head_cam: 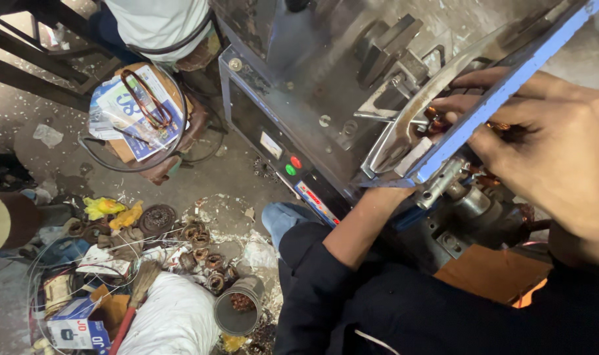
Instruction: The person repeatedly inserts a copper-wound stator into a blue metal jig on a press machine, presses down the handle to compress the windings, and removes the stator. This cycle is repeated multiple times throughout the clip.
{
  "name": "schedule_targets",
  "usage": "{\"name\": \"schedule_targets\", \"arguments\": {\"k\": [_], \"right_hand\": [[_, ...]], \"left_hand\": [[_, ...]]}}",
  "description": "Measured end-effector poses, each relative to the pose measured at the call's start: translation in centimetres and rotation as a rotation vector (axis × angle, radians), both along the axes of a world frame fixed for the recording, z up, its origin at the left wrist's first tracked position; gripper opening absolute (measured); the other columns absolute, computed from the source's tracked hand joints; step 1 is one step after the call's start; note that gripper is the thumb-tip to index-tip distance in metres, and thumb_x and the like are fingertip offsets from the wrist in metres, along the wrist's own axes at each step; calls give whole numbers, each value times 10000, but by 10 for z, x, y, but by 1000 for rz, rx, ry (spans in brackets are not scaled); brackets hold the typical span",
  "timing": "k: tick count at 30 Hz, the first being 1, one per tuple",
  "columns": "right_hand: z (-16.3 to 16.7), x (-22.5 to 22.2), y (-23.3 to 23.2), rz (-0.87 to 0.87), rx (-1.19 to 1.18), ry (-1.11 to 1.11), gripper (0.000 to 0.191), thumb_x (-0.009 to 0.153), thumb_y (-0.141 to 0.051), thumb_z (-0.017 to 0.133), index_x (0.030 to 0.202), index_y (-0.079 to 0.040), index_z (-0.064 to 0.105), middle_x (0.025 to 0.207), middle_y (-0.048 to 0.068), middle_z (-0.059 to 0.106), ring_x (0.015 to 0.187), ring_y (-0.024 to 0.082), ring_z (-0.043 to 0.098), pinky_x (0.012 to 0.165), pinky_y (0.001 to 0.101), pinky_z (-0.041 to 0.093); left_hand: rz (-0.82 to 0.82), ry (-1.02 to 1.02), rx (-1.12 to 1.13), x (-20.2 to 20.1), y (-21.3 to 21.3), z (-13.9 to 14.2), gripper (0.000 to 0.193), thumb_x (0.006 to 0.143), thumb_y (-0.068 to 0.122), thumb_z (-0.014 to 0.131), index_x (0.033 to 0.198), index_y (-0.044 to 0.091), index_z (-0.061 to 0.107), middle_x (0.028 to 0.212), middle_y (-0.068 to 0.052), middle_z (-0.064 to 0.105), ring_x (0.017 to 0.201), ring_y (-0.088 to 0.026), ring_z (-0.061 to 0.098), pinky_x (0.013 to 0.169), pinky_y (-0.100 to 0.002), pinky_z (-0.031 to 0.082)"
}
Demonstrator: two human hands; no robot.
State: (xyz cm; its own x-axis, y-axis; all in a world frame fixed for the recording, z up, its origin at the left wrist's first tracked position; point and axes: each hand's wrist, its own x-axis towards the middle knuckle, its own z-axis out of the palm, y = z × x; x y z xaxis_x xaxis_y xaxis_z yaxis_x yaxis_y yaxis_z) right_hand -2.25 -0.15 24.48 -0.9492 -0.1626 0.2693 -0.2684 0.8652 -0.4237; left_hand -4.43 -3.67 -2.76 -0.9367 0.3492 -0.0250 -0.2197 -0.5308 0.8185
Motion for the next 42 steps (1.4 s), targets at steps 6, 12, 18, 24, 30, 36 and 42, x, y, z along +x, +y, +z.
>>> {"name": "schedule_targets", "arguments": {"k": [6, 12, 18, 24, 30, 36, 42], "right_hand": [[-3, 1, 4, 40, 100, 43, 244, 845, -24, 763, 1087, -44, 778, 1125, 155, 744, 1064, 271, 712, 924, 380, 571], [-12, -3, 5, 44, 23, 29, 243, 881, -38, 739, 1120, -74, 763, 1177, 138, 726, 1130, 258, 697, 988, 373, 560], [-8, 0, 4, 22, 82, 14, 232, 865, -49, 743, 1091, -92, 776, 1154, 118, 741, 1106, 248, 703, 939, 361, 565], [-7, 0, 5, 5, 86, 38, 219, 857, -85, 760, 1072, -112, 788, 1140, 104, 752, 1043, 234, 722, 906, 353, 570], [-6, -1, 5, -24, 81, 11, 218, 847, -74, 761, 1060, -112, 791, 1135, 112, 751, 1017, 242, 725, 864, 347, 572], [-6, -1, 1, -12, 79, 28, 236, 853, -63, 744, 1077, -123, 787, 1143, 94, 752, 1028, 235, 725, 874, 348, 576], [-8, -1, 1, -39, 67, 1, 237, 899, -97, 745, 1122, -158, 792, 1200, 64, 754, 1070, 206, 726, 909, 338, 580]], "left_hand": [[11, -3, 12, -1, 4, -6, 532, 1007, 309, 674, 1424, -1, 562, 1163, -146, 685, 1006, -176, 644, 865, -335, 546], [25, -17, 35, -4, 10, -8, 529, 1008, 304, 669, 1429, 3, 562, 1174, -144, 685, 1012, -176, 642, 874, -337, 542], [18, -21, 48, -3, 9, -9, 526, 1009, 299, 664, 1435, 8, 562, 1186, -143, 685, 1019, -176, 640, 882, -339, 539], [3, -20, 61, -5, 6, -8, 524, 1009, 294, 660, 1440, 12, 562, 1197, -142, 686, 1026, -176, 638, 890, -341, 535], [-2, -17, 67, -4, 5, -6, 522, 1010, 289, 655, 1446, 17, 563, 1208, -140, 686, 1032, -176, 637, 899, -343, 532], [-1, -18, 72, -5, 4, -12, 521, 1011, 285, 650, 1452, 21, 563, 1219, -139, 687, 1039, -176, 635, 907, -346, 529], [-52, -35, 57, 6, -2, -3, 519, 1012, 280, 645, 1457, 26, 563, 1230, -137, 687, 1046, -176, 633, 915, -348, 525]]}}
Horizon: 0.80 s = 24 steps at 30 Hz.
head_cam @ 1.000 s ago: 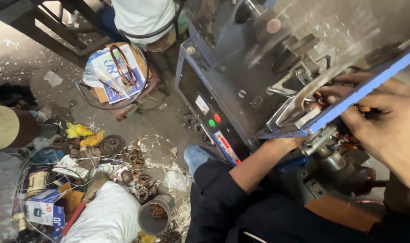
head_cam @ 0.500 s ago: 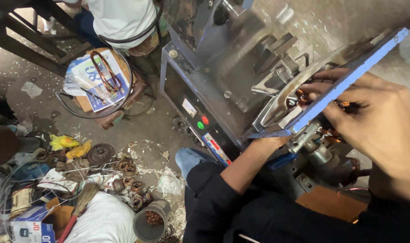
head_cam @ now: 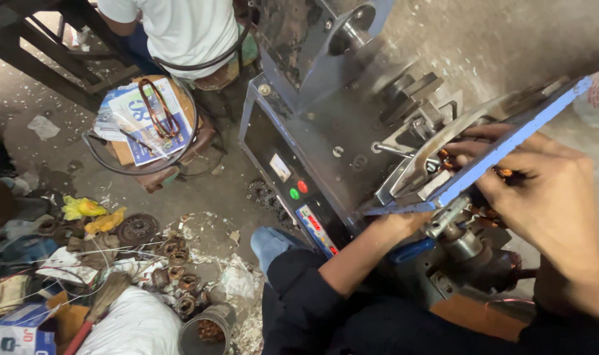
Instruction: The person repeatedly inserts a copper-wound stator into a blue metal jig on a press machine, presses down the handle to compress the windings, and removes the stator. This cycle is repeated multiple times throughout the clip.
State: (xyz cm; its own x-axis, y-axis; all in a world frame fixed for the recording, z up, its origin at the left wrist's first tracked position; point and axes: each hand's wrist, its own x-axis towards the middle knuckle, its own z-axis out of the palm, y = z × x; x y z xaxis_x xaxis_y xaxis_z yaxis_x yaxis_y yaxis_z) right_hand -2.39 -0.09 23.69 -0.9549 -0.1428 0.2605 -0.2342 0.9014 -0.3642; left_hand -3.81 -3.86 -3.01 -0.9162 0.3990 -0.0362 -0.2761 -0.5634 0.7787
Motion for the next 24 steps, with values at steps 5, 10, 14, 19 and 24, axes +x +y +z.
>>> {"name": "schedule_targets", "arguments": {"k": [5, 10, 14, 19, 24], "right_hand": [[-3, -3, 4, 11, 27, 17, 251, 834, -72, 760, 1079, -125, 790, 1149, 87, 753, 1055, 235, 722, 877, 353, 577], [-6, -5, 8, -6, 9, -17, 271, 865, -78, 766, 1125, -150, 796, 1202, 52, 761, 1088, 210, 733, 923, 332, 582], [-9, -8, 10, -16, -38, -23, 266, 835, -64, 753, 1089, -136, 788, 1171, 58, 757, 1058, 212, 731, 888, 323, 584], [-9, -8, 10, -18, -28, -28, 292, 827, -70, 762, 1105, -153, 795, 1201, 52, 758, 1085, 210, 731, 907, 322, 584], [-8, -8, 8, -19, -45, -25, 302, 825, -48, 751, 1108, -147, 795, 1189, 53, 763, 1090, 206, 734, 915, 323, 580]], "left_hand": [[-276, -12, -289, 27, -51, 36, 518, 1012, 275, 641, 1462, 29, 563, 1240, -136, 687, 1051, -176, 631, 922, -350, 522], [-520, 356, -226, 38, -164, 84, 521, 1054, 279, 619, 1506, 43, 509, 1405, -95, 634, 1229, -179, 650, 1076, -328, 516], [-310, 356, -356, 39, -228, 114, 429, 1004, 216, 670, 1386, 30, 615, 1252, -93, 725, 1128, -185, 710, 997, -328, 567], [247, 91, -219, 15, -240, 116, 320, 995, 114, 681, 1288, -14, 664, 1151, -89, 727, 1028, -168, 662, 930, -314, 540], [609, -5, -184, -37, -220, 90, 342, 997, 197, 651, 1284, 11, 643, 1218, -83, 693, 1106, -149, 629, 942, -295, 495]]}}
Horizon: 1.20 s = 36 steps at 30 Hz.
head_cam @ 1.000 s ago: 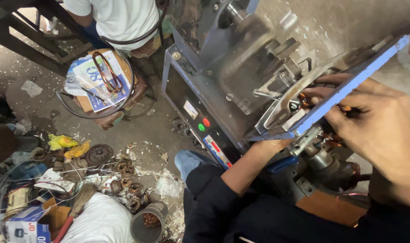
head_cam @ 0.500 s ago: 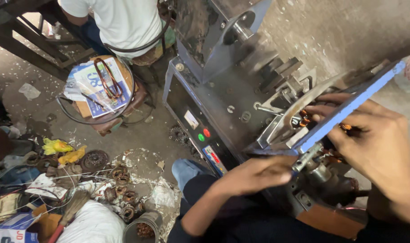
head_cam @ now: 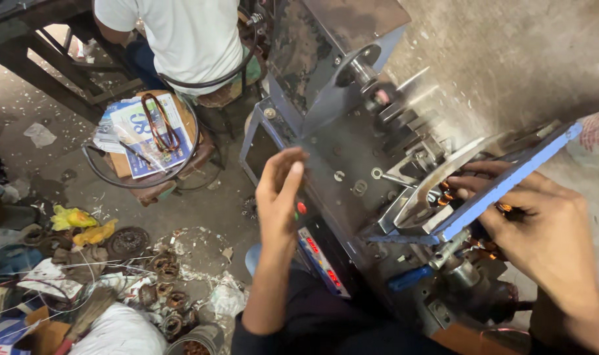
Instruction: The person repeatedly inserts a copper-wound stator into a blue metal jig on a press machine, presses down the handle to compress the windings, and removes the stator. This cycle is repeated multiple times throughout the clip.
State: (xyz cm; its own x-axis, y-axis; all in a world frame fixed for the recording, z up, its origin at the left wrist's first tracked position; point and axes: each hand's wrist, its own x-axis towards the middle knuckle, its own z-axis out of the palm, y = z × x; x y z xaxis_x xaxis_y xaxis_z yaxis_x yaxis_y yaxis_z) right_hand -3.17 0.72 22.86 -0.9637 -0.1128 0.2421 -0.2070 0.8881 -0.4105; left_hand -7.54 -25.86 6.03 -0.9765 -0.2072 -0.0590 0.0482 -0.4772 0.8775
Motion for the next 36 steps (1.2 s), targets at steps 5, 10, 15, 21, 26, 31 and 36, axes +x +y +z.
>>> {"name": "schedule_targets", "arguments": {"k": [5, 10, 15, 21, 26, 31, 36], "right_hand": [[-4, 1, 0, -6, 4, 16, 311, 823, -42, 747, 1112, -146, 794, 1187, 54, 764, 1127, 211, 726, 937, 324, 571], [-6, 2, -3, 7, 20, 53, 297, 841, -52, 760, 1123, -136, 790, 1183, 63, 759, 1179, 221, 708, 995, 334, 545], [-3, -1, -4, 20, -2, 43, 278, 858, -51, 739, 1112, -147, 795, 1191, 55, 765, 1139, 206, 723, 991, 329, 552], [-3, 3, 10, 18, -6, -3, 291, 823, -77, 764, 1101, -154, 802, 1186, 64, 763, 1095, 212, 725, 942, 343, 560], [-1, 11, 6, 40, 20, -5, 256, 884, -83, 761, 1127, -156, 793, 1219, 61, 757, 1129, 206, 725, 967, 336, 566], [8, 18, -8, 32, -35, 11, 276, 900, -61, 742, 1157, -151, 783, 1199, 87, 750, 1121, 223, 719, 970, 346, 556], [10, 19, -9, 80, -6, 76, 298, 838, -23, 736, 1120, -115, 767, 1133, 133, 737, 1076, 260, 701, 939, 365, 543]], "left_hand": [[-124, -165, 114, -69, 70, -55, 569, 951, 452, 594, 1365, 62, 591, 1309, -88, 662, 1164, -206, 649, 938, -383, 510], [-419, 265, 591, -115, 177, -105, 828, 980, 630, 662, 1566, 78, 471, 1481, -97, 547, 1292, -232, 536, 1069, -404, 433], [-397, -66, 446, -128, 203, -88, 728, 975, 518, 655, 1505, 36, 528, 1442, -126, 588, 1280, -241, 553, 1066, -378, 432], [-134, -184, 32, -44, 96, -28, 614, 969, 384, 647, 1432, -15, 595, 1394, -162, 638, 1265, -252, 574, 1063, -346, 431], [-44, 195, 140, 7, 79, 59, 708, 917, 9, 691, 1572, 16, 424, 1513, -143, 512, 1242, -243, 489, 1058, -364, 385], [281, 415, -198, 21, 80, 70, 740, 918, 42, 709, 1526, -24, 292, 1587, -170, 333, 1481, -214, 324, 1229, -354, 263], [-84, 239, 8, 118, 91, 15, 215, 1097, 108, 620, 1270, -15, 657, 1090, -184, 742, 945, -305, 729, 866, -418, 597]]}}
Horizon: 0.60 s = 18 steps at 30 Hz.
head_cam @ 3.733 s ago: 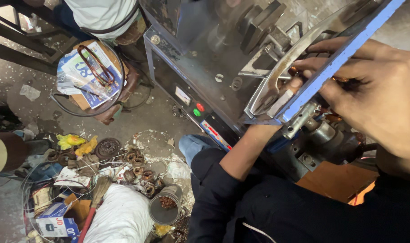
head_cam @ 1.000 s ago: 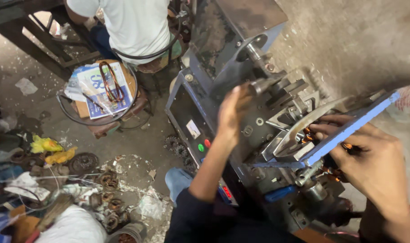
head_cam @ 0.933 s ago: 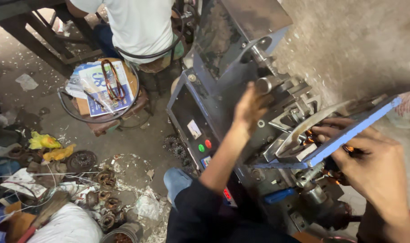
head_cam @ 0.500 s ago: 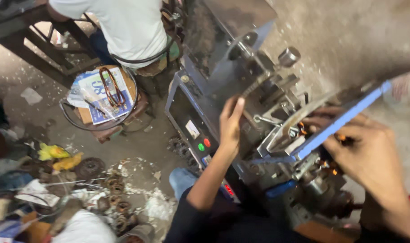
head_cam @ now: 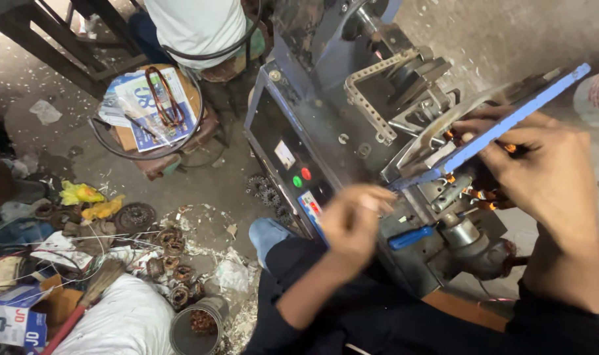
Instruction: The person repeatedly inserts a copper-wound stator into a blue metal jig on a press machine, presses down the handle to compress the windings, and removes the stator. This cycle is repeated multiple times throughout the clip.
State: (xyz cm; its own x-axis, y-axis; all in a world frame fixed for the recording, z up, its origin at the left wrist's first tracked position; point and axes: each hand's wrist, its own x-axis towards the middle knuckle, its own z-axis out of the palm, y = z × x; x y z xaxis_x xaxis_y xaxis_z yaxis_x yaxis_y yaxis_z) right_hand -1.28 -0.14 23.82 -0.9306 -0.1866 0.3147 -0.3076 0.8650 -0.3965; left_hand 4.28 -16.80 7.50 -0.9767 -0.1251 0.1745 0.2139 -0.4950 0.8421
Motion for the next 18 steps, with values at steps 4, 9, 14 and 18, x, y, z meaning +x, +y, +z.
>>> {"name": "schedule_targets", "arguments": {"k": [4, 9, 14, 18], "right_hand": [[-4, 4, 2, -44, -81, -60, 308, 858, -44, 734, 1150, -138, 757, 1159, 110, 735, 1057, 220, 705, 919, 330, 547], [-6, 9, 3, 20, -100, -39, 282, 924, -28, 738, 1189, -114, 773, 1195, 106, 751, 1102, 203, 719, 951, 317, 551], [-5, 12, 6, 12, -82, -47, 270, 921, -40, 748, 1181, -103, 779, 1165, 106, 758, 1030, 197, 731, 882, 312, 560], [-5, 16, 12, -36, -73, -76, 252, 918, -54, 745, 1163, -104, 772, 1117, 114, 759, 891, 208, 729, 768, 317, 550]], "left_hand": [[101, 276, -604, 22, 44, -9, 585, 946, 94, 652, 1476, -18, 433, 1335, -313, 583, 1249, -465, 610, 1075, -503, 517], [207, 177, -458, -12, 102, 1, 600, 971, 142, 678, 1490, 5, 409, 1429, -288, 516, 1296, -437, 502, 1189, -490, 425], [-15, -51, -284, -5, 98, -1, 616, 919, 216, 689, 1452, 7, 461, 1237, -233, 648, 1036, -347, 687, 921, -433, 552], [35, -49, -269, 5, 94, 17, 584, 926, 291, 779, 1394, 19, 561, 1123, -173, 743, 1020, -286, 744, 905, -381, 581]]}}
